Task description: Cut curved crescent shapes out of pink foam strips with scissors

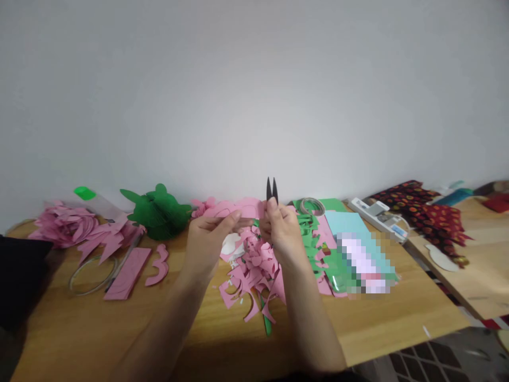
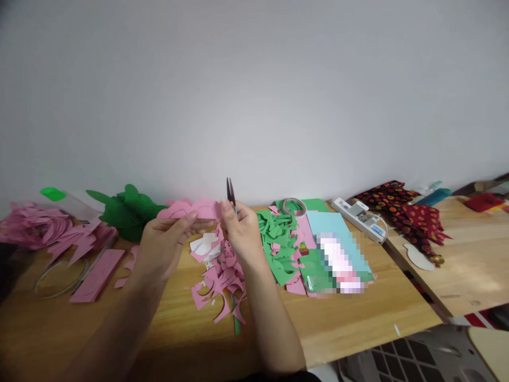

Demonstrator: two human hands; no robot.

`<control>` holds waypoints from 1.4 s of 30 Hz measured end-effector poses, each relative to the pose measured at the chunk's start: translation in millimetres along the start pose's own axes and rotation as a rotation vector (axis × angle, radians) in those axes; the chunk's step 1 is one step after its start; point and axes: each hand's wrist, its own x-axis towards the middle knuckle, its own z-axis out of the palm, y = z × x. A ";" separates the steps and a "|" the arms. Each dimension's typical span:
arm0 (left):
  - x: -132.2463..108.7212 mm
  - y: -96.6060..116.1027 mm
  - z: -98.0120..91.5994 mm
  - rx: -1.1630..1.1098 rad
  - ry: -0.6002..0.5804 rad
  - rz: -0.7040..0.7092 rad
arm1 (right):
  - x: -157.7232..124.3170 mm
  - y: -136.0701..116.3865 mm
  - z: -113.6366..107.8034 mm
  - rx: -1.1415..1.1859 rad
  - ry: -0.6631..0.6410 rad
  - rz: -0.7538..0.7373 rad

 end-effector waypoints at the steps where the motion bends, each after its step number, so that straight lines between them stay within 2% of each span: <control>1: 2.2 0.5 0.2 -0.060 0.035 -0.014 | 2.9 6.0 2.6 0.022 0.014 0.016; 6: 12.9 4.3 -3.3 -0.365 0.143 -0.083 | 9.1 27.0 16.7 0.012 -0.003 0.150; 14: 17.7 3.3 -7.4 -0.548 0.186 -0.120 | 2.5 41.5 29.7 0.015 -0.152 0.195; 20: 15.8 8.3 -2.7 -0.546 0.197 -0.162 | 3.5 42.2 25.9 -0.041 -0.187 0.206; 25: 15.7 9.4 -4.5 -0.526 0.159 -0.185 | 2.0 40.2 24.8 -0.077 -0.240 0.215; 35: 11.2 -4.8 2.9 -0.527 0.119 -0.122 | -2.4 35.4 36.1 0.086 -0.072 0.251; 42: 9.4 -7.8 2.2 -0.498 0.107 -0.117 | -6.1 34.4 38.2 0.165 -0.080 0.255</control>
